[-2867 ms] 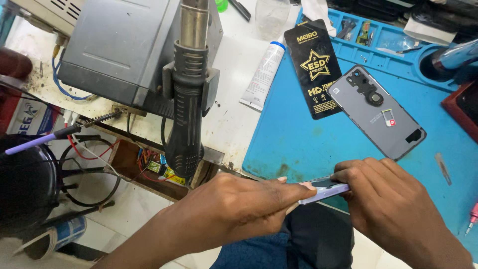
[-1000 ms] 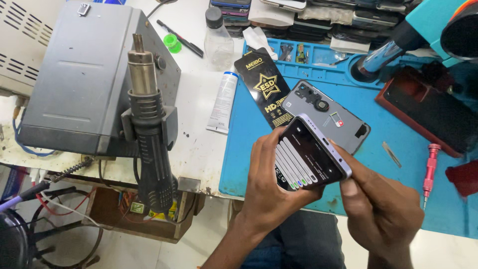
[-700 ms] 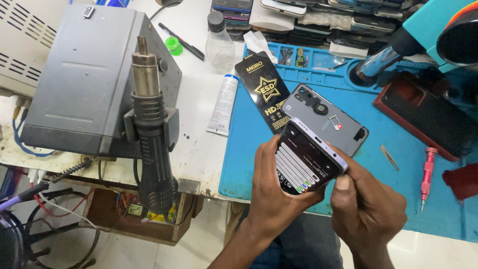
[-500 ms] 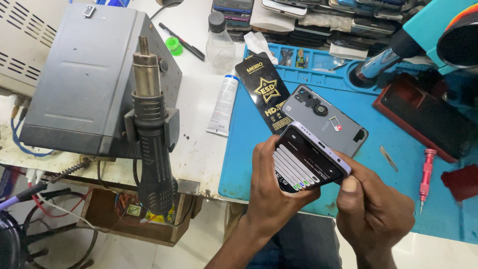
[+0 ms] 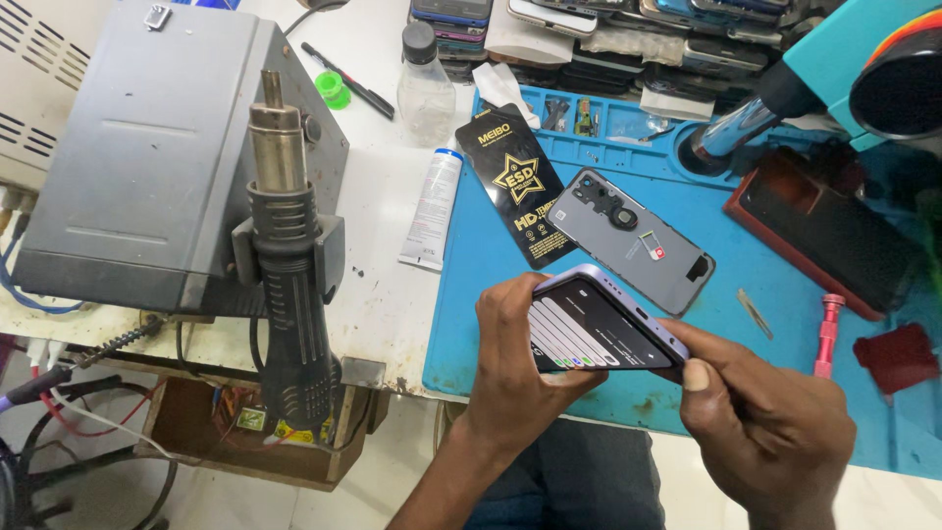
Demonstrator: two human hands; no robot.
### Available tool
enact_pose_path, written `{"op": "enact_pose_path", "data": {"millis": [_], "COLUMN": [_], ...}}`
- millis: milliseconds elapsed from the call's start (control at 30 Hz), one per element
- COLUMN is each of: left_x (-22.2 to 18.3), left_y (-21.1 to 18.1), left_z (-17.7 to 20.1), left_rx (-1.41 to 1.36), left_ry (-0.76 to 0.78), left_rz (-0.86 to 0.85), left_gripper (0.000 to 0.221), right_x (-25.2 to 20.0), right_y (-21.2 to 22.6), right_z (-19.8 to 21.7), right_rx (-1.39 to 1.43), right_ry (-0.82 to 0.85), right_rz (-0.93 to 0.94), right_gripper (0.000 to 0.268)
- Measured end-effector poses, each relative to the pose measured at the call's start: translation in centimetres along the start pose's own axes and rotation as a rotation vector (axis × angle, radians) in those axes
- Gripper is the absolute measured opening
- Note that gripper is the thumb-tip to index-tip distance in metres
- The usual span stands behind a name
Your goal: The person reassembles a disassembled smartphone by connecting internal ribbon cables and placing the back cover onto the chassis. They then power on the device to verify the screen and touch functionality, navigating through the interface before disassembling the phone again.
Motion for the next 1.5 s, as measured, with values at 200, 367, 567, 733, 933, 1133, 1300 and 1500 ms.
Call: {"op": "enact_pose_path", "data": {"millis": [200, 367, 567, 733, 933, 1133, 1300, 1500], "left_x": [-0.1, 0.0, 0.4, 2.0, -1.0, -6.0, -6.8, -6.8], "left_y": [-0.2, -0.3, -1.1, -2.4, -3.4, -3.1, -2.8, -2.5], "left_z": [0.0, -0.2, -0.2, 1.0, 2.9, 0.8, 0.0, 0.4], "left_rx": [0.059, 0.093, 0.117, -0.006, -1.398, -2.007, -2.108, -1.937], "left_ry": [0.022, 0.025, 0.035, 0.169, 0.552, 0.412, 0.393, 0.507], "left_rz": [-0.06, -0.106, -0.142, -0.073, 0.696, 0.835, 0.907, 0.898], "left_gripper": [0.099, 0.095, 0.092, 0.101, 0.1, 0.096, 0.097, 0.083], "right_x": [0.6, 0.5, 1.0, 2.7, 4.2, 3.1, 3.2, 2.8], "right_y": [-1.6, -2.8, -4.6, -5.0, -3.8, -1.4, -0.7, -0.7], "right_z": [1.2, 2.1, 3.8, 4.8, 5.3, 2.2, 1.8, 1.2], "right_rx": [-0.156, -0.022, 0.028, 0.19, 0.208, 0.182, 0.109, -0.087], "right_ry": [0.127, 0.253, 0.396, 0.6, 0.474, 0.495, 0.572, 0.417], "right_rz": [-0.18, -0.232, -0.319, -0.303, 0.059, 0.148, 0.181, 0.339], "right_gripper": [0.029, 0.033, 0.041, 0.045, 0.045, 0.045, 0.046, 0.052]}}
Point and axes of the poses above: each hand's wrist, its own x-axis towards the middle knuckle, its own z-axis out of the back of the hand, y = z × x, the point moved 3 cm from there along x, towards the middle knuckle, and after that the axes turned 7 degrees about -z, right-handed, at the moved point
